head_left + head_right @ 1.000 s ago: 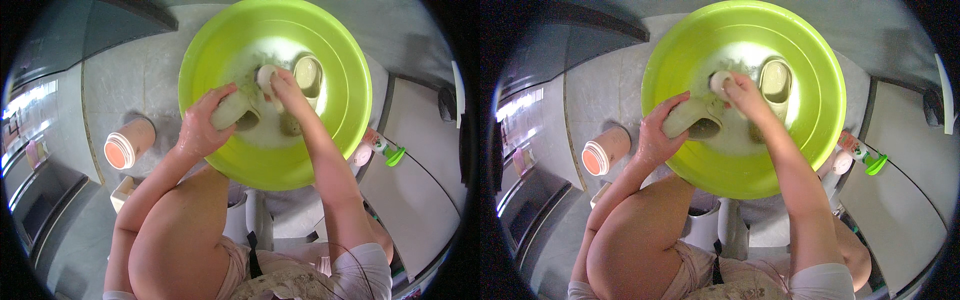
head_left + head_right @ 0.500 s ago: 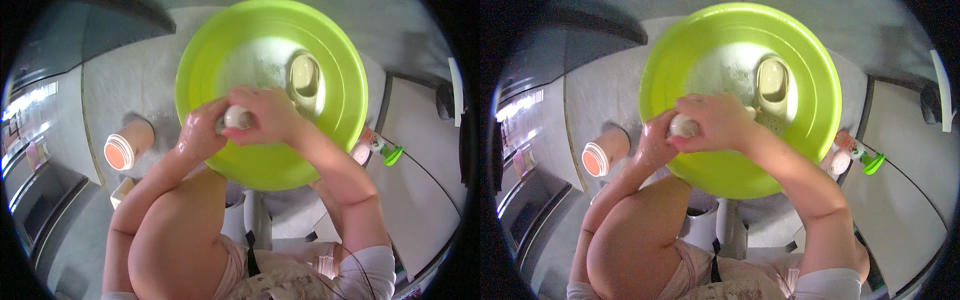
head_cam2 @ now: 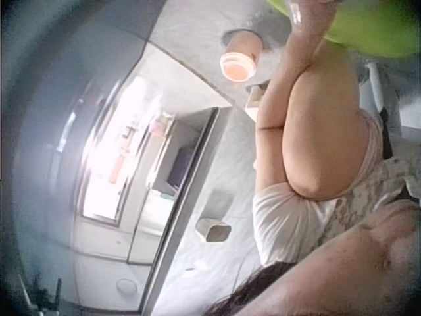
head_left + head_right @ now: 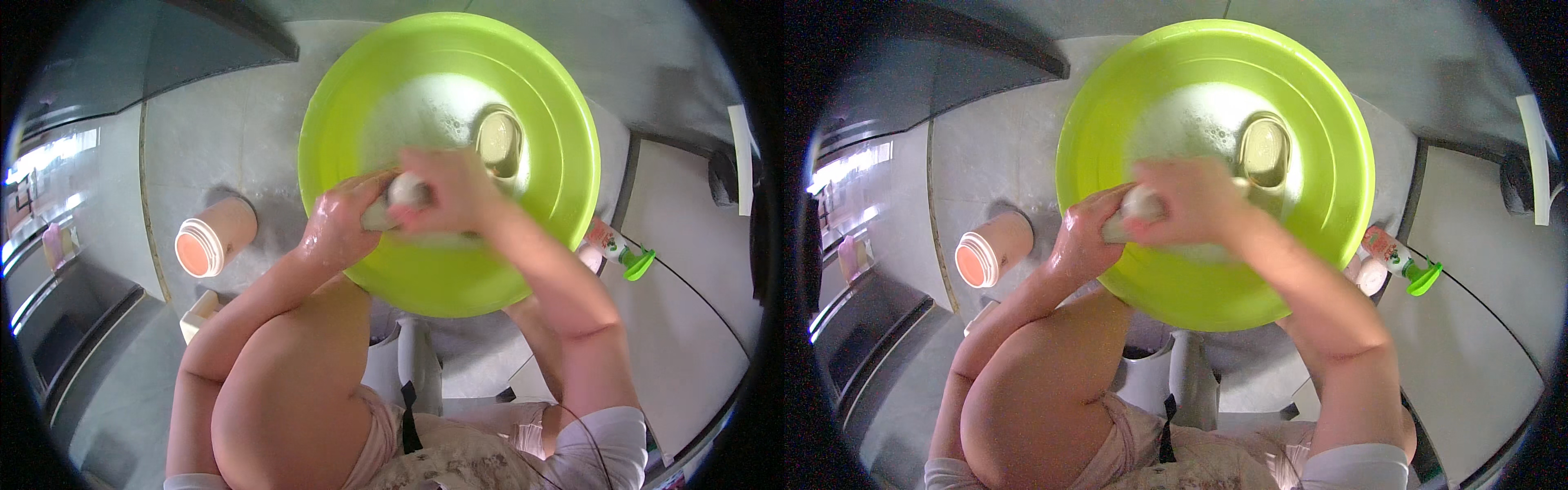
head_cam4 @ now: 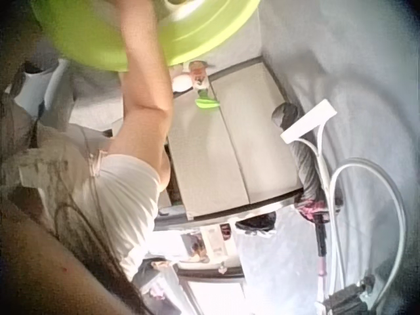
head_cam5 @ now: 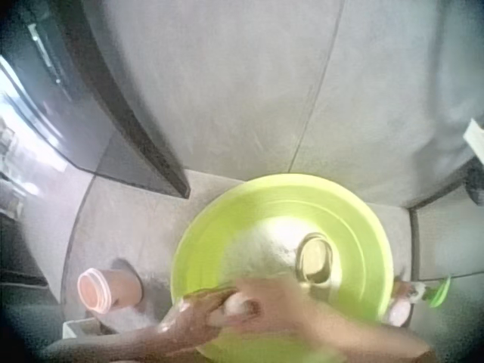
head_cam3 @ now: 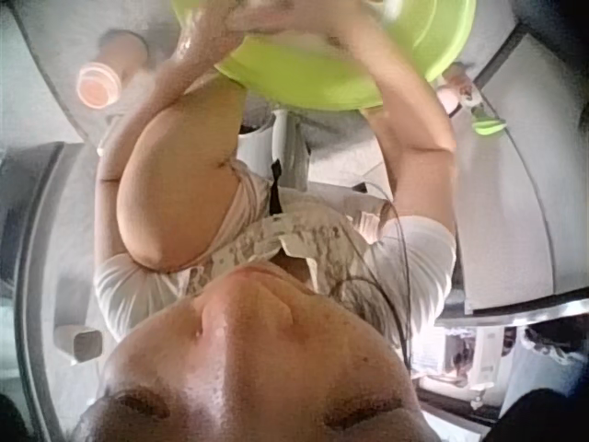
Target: The person washes a pair of rubber clogs in a basin of soapy water using a small brush, scrubbing the exterior and interior of each shoe by hand.
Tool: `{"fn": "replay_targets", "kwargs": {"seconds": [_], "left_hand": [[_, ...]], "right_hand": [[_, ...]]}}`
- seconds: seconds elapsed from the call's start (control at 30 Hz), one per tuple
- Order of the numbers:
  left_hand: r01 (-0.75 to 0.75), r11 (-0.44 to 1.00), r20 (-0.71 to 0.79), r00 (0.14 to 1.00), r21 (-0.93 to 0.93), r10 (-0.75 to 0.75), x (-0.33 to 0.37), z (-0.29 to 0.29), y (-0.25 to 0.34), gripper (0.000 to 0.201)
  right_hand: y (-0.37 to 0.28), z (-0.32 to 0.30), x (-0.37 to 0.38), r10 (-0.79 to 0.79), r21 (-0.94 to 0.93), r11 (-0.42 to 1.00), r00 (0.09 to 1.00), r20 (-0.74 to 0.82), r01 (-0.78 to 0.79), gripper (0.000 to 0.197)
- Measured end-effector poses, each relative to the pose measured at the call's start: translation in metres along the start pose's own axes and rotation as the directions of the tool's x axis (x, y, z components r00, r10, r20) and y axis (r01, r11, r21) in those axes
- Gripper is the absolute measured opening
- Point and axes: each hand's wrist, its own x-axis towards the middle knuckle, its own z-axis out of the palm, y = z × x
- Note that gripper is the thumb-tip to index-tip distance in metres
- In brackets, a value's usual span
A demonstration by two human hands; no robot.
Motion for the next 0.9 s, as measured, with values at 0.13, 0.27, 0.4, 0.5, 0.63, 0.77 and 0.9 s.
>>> {"fn": "replay_targets", "kwargs": {"seconds": [0.13,0.27,0.4,0.5,0.63,0.77,0.9], "left_hand": [[0.009,0.999,0.006,1.000,0.051,-0.010,0.007,-0.003,0.008,0.056],[0.082,0.997,-0.019,0.996,0.008,-0.082,0.006,-0.003,0.002,0.056],[0.038,0.997,0.002,0.999,0.061,-0.039,0.003,-0.007,0.002,0.054],[0.062,0.996,-0.024,0.998,0.065,-0.061,0.002,-0.005,0.001,0.053],[0.071,0.997,-0.039,0.997,0.027,-0.070,0.003,0.001,0.003,0.054],[0.118,0.993,-0.005,0.993,0.023,-0.118,-0.003,-0.007,0.004,0.056],[0.153,0.986,0.020,0.988,0.069,-0.155,-0.003,-0.005,0.006,0.043]], "right_hand": [[0.004,0.004,-0.007,0.151,-0.020,0.988,0.988,0.037,-0.150,0.041],[0.023,0.005,0.007,-0.019,0.055,0.998,0.999,0.050,0.016,0.047],[0.082,0.025,0.021,0.480,0.030,0.877,0.875,-0.059,-0.479,0.055],[0.109,0.048,0.054,0.779,0.200,0.623,0.574,-0.252,-0.757,0.057],[0.148,0.110,0.023,0.699,-0.164,0.553,0.562,-0.443,-0.817,0.057],[0.111,0.100,0.011,0.723,0.125,0.690,0.670,-0.166,-0.713,0.048],[0.006,0.031,-0.008,0.403,0.511,0.793,0.915,-0.030,-0.332,0.059]]}}
